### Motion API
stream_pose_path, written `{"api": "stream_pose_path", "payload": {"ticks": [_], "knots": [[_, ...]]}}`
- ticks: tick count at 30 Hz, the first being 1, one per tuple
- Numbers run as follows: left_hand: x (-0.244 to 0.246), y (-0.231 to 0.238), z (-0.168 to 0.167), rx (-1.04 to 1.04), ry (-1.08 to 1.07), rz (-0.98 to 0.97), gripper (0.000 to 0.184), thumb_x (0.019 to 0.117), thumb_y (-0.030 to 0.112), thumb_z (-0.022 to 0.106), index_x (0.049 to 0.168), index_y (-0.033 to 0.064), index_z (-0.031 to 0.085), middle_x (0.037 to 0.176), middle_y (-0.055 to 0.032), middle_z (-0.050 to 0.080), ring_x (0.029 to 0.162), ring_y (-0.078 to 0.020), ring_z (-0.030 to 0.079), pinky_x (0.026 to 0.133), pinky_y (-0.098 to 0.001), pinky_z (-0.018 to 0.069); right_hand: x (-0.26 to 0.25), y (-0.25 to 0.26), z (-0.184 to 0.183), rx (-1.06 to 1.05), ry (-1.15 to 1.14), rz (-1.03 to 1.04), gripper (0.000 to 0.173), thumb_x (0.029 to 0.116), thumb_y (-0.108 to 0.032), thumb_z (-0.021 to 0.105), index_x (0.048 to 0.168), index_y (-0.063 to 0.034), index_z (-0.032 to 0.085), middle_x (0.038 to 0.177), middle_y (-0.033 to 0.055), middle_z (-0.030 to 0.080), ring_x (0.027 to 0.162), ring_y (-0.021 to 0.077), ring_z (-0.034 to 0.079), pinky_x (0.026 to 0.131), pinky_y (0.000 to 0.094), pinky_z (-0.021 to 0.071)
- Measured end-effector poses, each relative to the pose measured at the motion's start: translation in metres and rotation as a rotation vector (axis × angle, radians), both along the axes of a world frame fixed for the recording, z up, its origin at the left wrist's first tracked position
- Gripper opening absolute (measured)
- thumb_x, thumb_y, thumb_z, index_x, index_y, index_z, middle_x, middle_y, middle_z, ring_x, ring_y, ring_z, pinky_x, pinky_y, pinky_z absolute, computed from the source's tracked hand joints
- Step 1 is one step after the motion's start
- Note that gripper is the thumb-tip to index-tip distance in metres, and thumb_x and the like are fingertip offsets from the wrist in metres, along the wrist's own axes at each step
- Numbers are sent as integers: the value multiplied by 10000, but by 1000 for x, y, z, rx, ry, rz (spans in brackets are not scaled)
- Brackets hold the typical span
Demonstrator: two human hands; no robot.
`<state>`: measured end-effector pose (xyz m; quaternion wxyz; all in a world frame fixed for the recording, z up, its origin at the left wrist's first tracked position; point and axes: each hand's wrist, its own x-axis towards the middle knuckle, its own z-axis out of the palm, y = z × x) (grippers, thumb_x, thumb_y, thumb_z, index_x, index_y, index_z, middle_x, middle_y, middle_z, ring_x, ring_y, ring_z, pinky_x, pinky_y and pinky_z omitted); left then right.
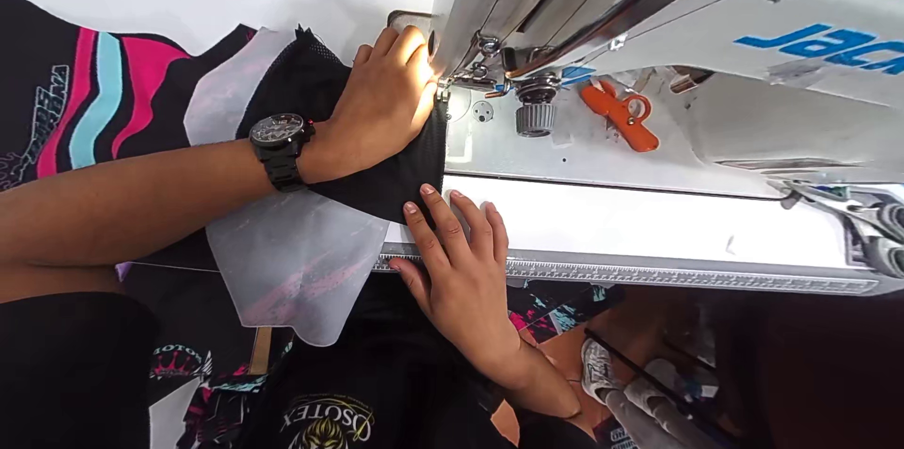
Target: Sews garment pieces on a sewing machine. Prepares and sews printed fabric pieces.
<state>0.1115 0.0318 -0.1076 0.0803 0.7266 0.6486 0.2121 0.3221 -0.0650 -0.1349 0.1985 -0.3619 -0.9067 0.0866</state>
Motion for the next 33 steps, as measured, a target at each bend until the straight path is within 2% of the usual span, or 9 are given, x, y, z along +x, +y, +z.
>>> {"api": "stream_pose_path", "payload": {"ticks": [13, 16, 21, 24, 26, 29, 31, 32, 33], "knots": [[-4, 9, -3, 29, 20, 35, 270, 979, 160, 545, 1054, -55, 690, 1184, -231, 645, 1141, -423, 595, 834, -575, 463, -3, 6, 6, 15, -32, -28, 615, 1023, -611, 438, 1399, -168, 638, 1479, 53, 595, 1372, 346, 525, 1152, 632, 294], [-10, 23, -3, 92, -3, 48, 247, 950, 177, 595, 1062, -26, 681, 1089, -218, 642, 1056, -416, 599, 785, -553, 438, -8, 15, 6, 22, -44, -42, 646, 1025, -625, 409, 1410, -158, 634, 1493, 41, 587, 1376, 343, 524, 1149, 642, 290], [-16, 35, 29, 1, 22, 4, 194, 952, 54, 592, 1063, -96, 645, 1074, -279, 623, 1077, -470, 583, 831, -583, 436, -22, 37, 11, 34, -87, -70, 650, 1032, -611, 401, 1409, -133, 631, 1482, 45, 594, 1347, 338, 547, 1138, 640, 309], [-56, 99, -64, 424, 131, 5, 272, 1024, 273, 430, 1014, 115, 651, 977, -83, 612, 985, -306, 589, 739, -466, 431, -31, 48, 15, 25, -121, -89, 660, 1032, -609, 404, 1419, -121, 620, 1478, 48, 595, 1324, 340, 559, 1137, 632, 320], [-70, 122, -80, 447, 150, -26, 317, 1036, 303, 408, 1078, 118, 662, 1039, -89, 623, 1039, -319, 591, 755, -491, 445, -37, 53, 17, 19, -147, -111, 665, 1029, -619, 398, 1416, -126, 622, 1474, 43, 598, 1319, 341, 563, 1131, 628, 330], [-53, 102, -31, 393, 171, -18, 276, 982, 184, 477, 1047, 2, 674, 1035, -196, 653, 1009, -394, 620, 771, -530, 459, -44, 58, 18, 14, -163, -146, 647, 1025, -610, 405, 1415, -143, 624, 1461, 36, 610, 1324, 347, 560, 1109, 622, 355], [-31, 75, 50, -147, 79, 9, 274, 1038, 48, 490, 1226, -123, 594, 1294, -322, 577, 1268, -480, 515, 1015, -595, 391, -46, 58, 16, 15, -154, -157, 632, 1024, -594, 413, 1417, -145, 622, 1454, 45, 615, 1331, 351, 559, 1106, 627, 356], [-40, 84, 30, 49, 89, -38, 250, 1036, 78, 484, 1140, -93, 634, 1191, -300, 624, 1179, -462, 567, 956, -578, 421, -45, 58, 13, 16, -140, -160, 626, 1026, -588, 415, 1423, -149, 618, 1455, 48, 614, 1337, 349, 555, 1111, 628, 353], [-60, 115, -21, 499, 112, -95, 238, 1004, 164, 478, 979, 13, 661, 992, -194, 657, 986, -379, 625, 797, -516, 456, -45, 57, 11, 9, -126, -164, 621, 1032, -584, 413, 1440, -156, 607, 1468, 46, 604, 1351, 342, 543, 1125, 622, 346]]}}
